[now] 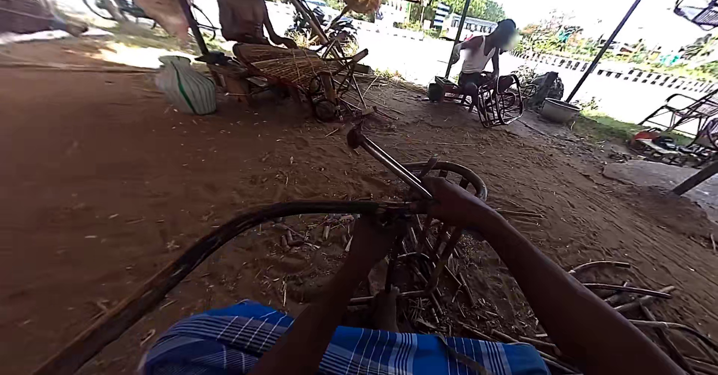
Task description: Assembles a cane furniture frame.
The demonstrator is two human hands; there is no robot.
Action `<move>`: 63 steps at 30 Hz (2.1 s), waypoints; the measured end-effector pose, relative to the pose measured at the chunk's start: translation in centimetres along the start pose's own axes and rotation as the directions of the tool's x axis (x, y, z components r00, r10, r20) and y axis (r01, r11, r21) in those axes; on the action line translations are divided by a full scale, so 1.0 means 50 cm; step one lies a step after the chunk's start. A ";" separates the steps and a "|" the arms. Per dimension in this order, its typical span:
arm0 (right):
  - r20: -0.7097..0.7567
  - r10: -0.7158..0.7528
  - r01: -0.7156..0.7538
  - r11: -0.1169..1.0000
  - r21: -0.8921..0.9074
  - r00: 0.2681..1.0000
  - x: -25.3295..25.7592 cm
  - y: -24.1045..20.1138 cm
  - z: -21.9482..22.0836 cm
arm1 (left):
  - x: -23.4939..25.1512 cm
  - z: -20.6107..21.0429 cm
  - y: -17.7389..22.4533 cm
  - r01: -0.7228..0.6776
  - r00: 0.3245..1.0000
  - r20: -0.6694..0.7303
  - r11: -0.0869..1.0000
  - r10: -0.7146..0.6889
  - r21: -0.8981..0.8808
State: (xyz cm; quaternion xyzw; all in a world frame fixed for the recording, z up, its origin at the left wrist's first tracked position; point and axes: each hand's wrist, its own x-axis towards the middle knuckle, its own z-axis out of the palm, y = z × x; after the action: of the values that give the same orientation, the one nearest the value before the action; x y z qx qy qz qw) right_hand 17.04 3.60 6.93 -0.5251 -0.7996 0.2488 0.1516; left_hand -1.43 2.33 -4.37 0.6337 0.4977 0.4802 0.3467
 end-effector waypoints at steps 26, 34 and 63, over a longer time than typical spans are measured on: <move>0.013 0.044 -0.044 0.999 -0.023 0.999 0.007 -0.038 -0.003 | 0.003 -0.023 0.005 -0.031 0.998 -0.048 0.976 0.042 0.217; 0.062 -0.003 0.003 1.000 -0.005 0.998 0.021 -0.030 -0.010 | 0.011 -0.027 0.001 -0.025 1.000 -0.010 0.963 0.029 0.268; -0.027 0.375 -0.304 0.791 0.530 0.927 -0.378 -0.010 0.151 | -0.035 -0.031 0.027 0.281 0.947 0.049 0.747 -0.317 -0.603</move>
State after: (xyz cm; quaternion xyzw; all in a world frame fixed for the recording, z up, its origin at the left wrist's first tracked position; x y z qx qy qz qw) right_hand 20.47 -15.68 1.30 -0.6152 -0.5838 0.4424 0.2916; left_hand -2.60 0.23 -3.13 0.3886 0.4234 0.5690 0.5881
